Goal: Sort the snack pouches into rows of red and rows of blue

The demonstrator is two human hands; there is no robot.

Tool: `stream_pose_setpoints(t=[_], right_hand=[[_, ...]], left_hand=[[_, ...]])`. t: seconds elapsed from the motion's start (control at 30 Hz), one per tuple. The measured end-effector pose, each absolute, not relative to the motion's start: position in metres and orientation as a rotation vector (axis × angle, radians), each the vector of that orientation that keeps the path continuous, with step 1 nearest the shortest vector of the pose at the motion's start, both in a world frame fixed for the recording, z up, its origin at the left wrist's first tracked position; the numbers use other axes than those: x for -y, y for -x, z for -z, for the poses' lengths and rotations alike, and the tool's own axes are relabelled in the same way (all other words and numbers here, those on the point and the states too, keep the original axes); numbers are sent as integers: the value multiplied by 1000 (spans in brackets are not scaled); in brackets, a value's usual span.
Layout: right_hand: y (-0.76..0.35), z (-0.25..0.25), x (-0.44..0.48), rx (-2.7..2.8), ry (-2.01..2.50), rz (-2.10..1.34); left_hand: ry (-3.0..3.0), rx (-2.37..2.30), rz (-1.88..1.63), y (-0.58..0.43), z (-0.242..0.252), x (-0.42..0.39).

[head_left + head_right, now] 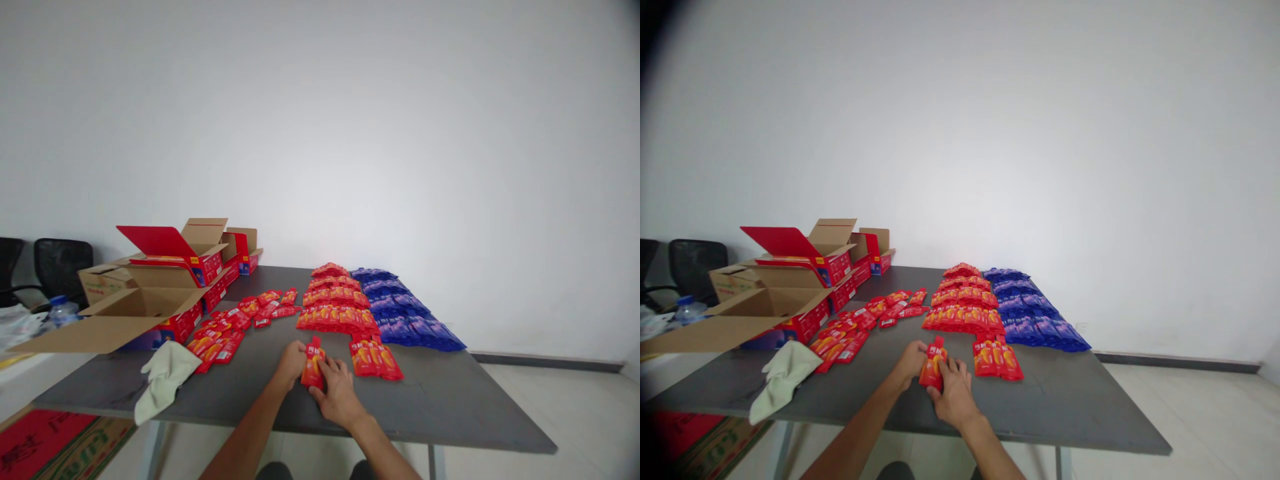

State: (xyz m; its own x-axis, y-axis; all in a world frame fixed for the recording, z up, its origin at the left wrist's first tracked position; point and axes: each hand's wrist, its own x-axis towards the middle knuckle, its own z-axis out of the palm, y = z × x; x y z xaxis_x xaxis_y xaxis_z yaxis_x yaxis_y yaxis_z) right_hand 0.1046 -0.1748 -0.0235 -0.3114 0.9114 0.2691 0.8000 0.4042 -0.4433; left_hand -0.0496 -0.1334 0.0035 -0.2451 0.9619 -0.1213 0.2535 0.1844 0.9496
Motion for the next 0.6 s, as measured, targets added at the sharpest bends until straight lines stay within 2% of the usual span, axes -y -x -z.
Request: stream_pose_setpoints(t=[0.2,0.33,0.43,0.6], right_hand=[[-112,23,162,2127,1458,-277],[-129,17,151,2135,1594,-176],[-146,11,148,2179,1653,-106],[-171,10,145,2250,1699,-72]], left_hand=[[-1093,-1601,-1194,35,-2,127],[-1359,-1595,-1088,19,11,115],[-1535,-1416,-1001,2,17,111],[-1792,-1349,-798,-20,13,119]])
